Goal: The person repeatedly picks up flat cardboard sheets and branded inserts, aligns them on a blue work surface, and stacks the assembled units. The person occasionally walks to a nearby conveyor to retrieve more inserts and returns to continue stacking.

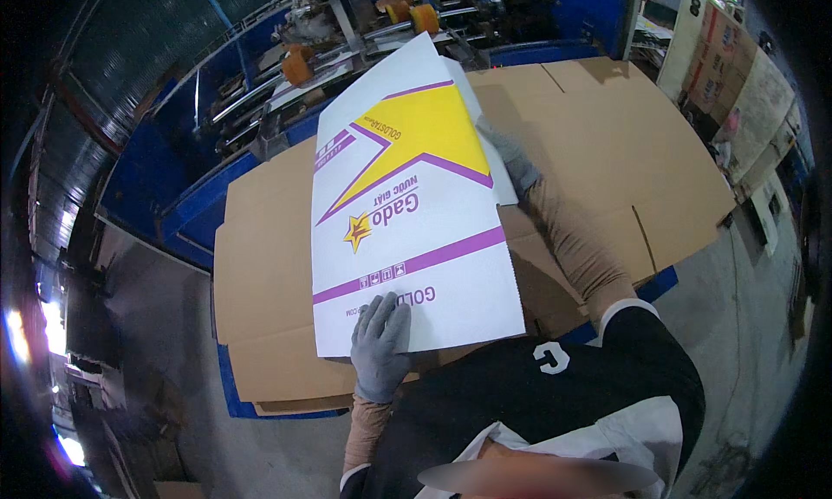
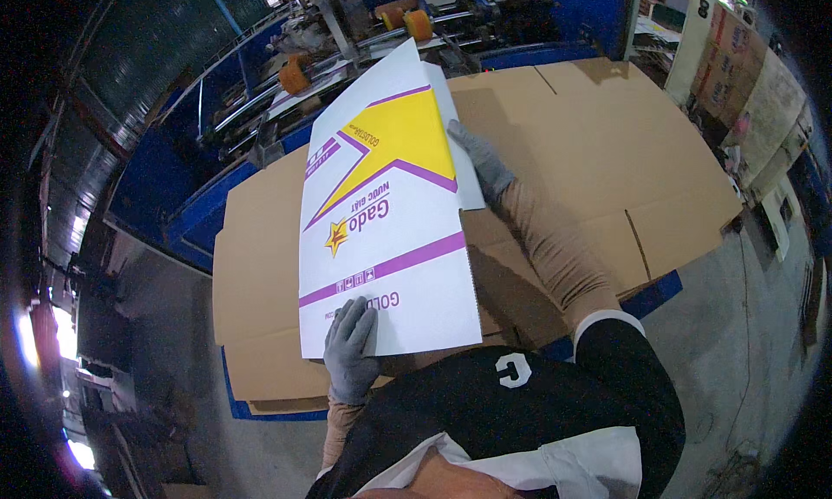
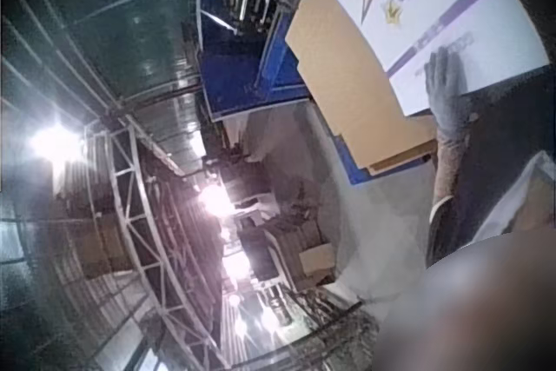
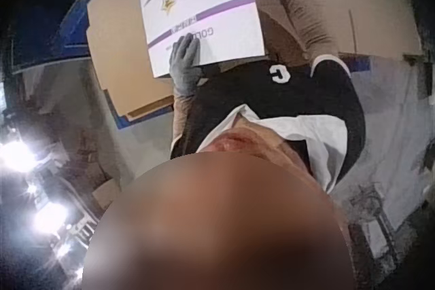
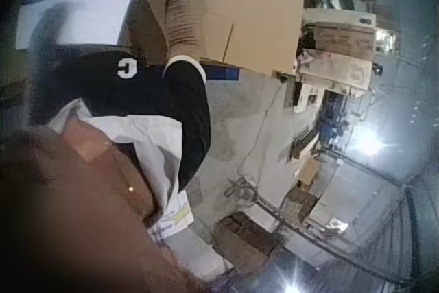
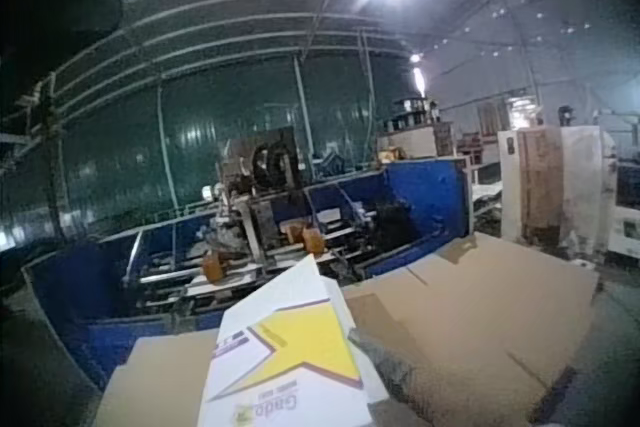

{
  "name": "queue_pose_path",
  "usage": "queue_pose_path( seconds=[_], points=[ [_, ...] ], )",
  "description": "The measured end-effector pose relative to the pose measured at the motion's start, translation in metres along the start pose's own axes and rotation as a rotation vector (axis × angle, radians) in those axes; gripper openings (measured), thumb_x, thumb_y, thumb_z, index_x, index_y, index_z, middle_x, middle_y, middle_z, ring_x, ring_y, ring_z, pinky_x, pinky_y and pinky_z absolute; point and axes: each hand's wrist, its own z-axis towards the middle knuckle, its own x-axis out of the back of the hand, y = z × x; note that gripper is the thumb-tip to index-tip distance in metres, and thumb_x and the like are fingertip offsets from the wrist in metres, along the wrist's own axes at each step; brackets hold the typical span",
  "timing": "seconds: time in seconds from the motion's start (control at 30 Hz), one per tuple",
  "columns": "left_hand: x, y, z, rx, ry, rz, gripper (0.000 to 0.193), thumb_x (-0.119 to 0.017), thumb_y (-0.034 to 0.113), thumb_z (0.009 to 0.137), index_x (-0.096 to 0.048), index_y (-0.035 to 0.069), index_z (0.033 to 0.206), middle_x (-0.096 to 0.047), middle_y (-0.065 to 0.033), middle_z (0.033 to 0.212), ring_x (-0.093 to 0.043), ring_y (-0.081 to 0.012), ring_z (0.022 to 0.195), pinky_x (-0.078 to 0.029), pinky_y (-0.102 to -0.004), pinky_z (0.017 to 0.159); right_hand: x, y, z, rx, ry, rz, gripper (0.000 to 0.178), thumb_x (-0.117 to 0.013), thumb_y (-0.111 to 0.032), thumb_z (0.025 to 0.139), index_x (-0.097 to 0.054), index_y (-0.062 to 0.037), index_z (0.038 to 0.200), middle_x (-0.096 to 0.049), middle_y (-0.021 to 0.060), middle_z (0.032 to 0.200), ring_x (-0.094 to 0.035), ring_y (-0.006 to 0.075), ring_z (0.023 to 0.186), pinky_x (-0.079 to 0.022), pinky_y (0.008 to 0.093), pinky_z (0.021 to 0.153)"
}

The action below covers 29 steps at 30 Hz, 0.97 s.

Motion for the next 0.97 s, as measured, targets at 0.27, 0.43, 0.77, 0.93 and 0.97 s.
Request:
queue_pose_path(
  seconds=[0.27, 0.43, 0.77, 0.93, 0.97],
  points=[
    [0.029, 0.003, 0.006, 0.115, 0.332, 0.136, 0.033, -0.062, 0.011, 0.078, -0.066, 0.000, 0.109, -0.066, -0.0180, 0.109, -0.063, -0.0321, 0.104, -0.047, -0.0422, 0.095, 0.126, 0.008, -0.088, 0.179, 0.050, -0.185, 0.039, -0.048, -0.033, 0.098, -0.059, 0.0001, 0.115, -0.064, 0.0140, 0.106, -0.065, 0.0251, 0.088, -0.055, 0.0435, 0.078],
    [0.101, -0.043, 0.029, 0.274, 0.841, 0.304, 0.024, -0.072, 0.010, 0.079, -0.068, -0.001, 0.100, -0.069, -0.0160, 0.094, -0.068, -0.0259, 0.078, -0.052, -0.0337, 0.068, 0.306, -0.035, -0.290, 0.047, 1.363, -1.865, 0.038, -0.052, -0.028, 0.093, -0.057, -0.0038, 0.121, -0.059, 0.0140, 0.121, -0.056, 0.0278, 0.111, -0.045, 0.0349, 0.094],
    [0.147, -0.106, 0.001, -0.076, 0.524, 0.731, 0.019, -0.066, 0.019, 0.081, -0.072, 0.008, 0.096, -0.070, -0.0097, 0.093, -0.067, -0.0297, 0.083, -0.053, -0.0373, 0.077, 0.337, 0.003, -0.384, 0.488, 1.153, -0.163, 0.053, -0.051, -0.034, 0.095, -0.046, 0.0040, 0.132, -0.051, 0.0150, 0.133, -0.053, 0.0277, 0.114, -0.043, 0.0364, 0.095],
    [0.131, -0.134, -0.039, -0.018, 0.294, 0.624, 0.036, -0.064, 0.016, 0.075, -0.068, 0.010, 0.110, -0.069, -0.0089, 0.103, -0.065, -0.0271, 0.096, -0.050, -0.0388, 0.089, 0.216, -0.013, -0.320, 0.529, 1.122, -1.274, 0.055, -0.048, -0.021, 0.097, -0.028, 0.0007, 0.144, -0.045, 0.0144, 0.140, -0.049, 0.0289, 0.121, -0.037, 0.0409, 0.106],
    [0.119, -0.136, -0.047, 0.122, 0.222, 0.660, 0.036, -0.067, 0.017, 0.075, -0.068, 0.010, 0.110, -0.068, -0.0098, 0.107, -0.065, -0.0285, 0.099, -0.048, -0.0390, 0.093, 0.195, -0.015, -0.315, 0.530, 1.098, -1.360, 0.055, -0.048, -0.021, 0.097, -0.028, 0.0007, 0.144, -0.045, 0.0144, 0.140, -0.049, 0.0289, 0.121, -0.037, 0.0409, 0.106]
  ],
)
